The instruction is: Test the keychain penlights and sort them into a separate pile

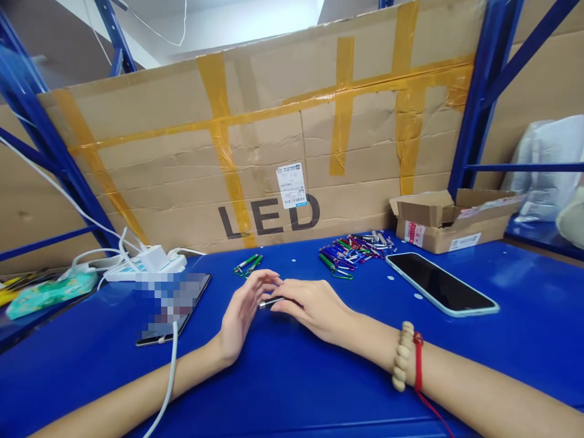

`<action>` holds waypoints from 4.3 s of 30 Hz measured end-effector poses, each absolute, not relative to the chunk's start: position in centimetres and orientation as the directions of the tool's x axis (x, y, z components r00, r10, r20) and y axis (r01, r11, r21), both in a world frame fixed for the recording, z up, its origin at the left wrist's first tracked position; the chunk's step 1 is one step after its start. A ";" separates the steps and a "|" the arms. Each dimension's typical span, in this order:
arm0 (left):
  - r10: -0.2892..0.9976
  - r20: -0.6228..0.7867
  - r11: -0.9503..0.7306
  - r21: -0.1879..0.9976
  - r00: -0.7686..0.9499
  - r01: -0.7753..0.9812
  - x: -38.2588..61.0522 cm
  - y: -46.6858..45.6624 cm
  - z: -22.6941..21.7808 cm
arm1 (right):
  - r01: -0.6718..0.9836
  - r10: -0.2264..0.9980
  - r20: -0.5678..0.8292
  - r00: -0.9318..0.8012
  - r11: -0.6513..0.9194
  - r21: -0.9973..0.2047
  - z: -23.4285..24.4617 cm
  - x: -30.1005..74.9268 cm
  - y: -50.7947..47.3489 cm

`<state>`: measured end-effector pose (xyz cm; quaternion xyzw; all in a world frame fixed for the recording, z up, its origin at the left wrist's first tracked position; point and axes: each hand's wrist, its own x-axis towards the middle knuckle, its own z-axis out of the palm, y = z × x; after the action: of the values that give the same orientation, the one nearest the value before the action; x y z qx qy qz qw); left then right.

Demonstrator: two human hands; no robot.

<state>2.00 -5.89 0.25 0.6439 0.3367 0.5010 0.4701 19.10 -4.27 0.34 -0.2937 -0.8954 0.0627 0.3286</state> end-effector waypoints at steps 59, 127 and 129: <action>0.995 0.103 -0.102 0.977 0.000 -0.186 1.6 -3.7 -0.1 | 0.385 0.873 0.385 -0.299 0.480 -0.789 0.5 19.5 -2.5; 0.954 0.158 -0.183 0.980 0.255 0.076 1.8 -4.1 -0.4 | 0.371 0.871 0.357 -0.336 0.471 -0.801 0.0 19.6 -2.4; 0.954 0.163 -0.189 0.979 0.251 0.082 1.9 -4.2 -0.2 | 0.331 0.885 0.331 -0.326 0.435 -0.838 0.1 19.5 -2.4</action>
<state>1.89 -4.20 -0.20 0.6255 0.4140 0.4508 0.4838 19.55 -2.38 0.08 -0.4103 -0.7409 0.3379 0.4105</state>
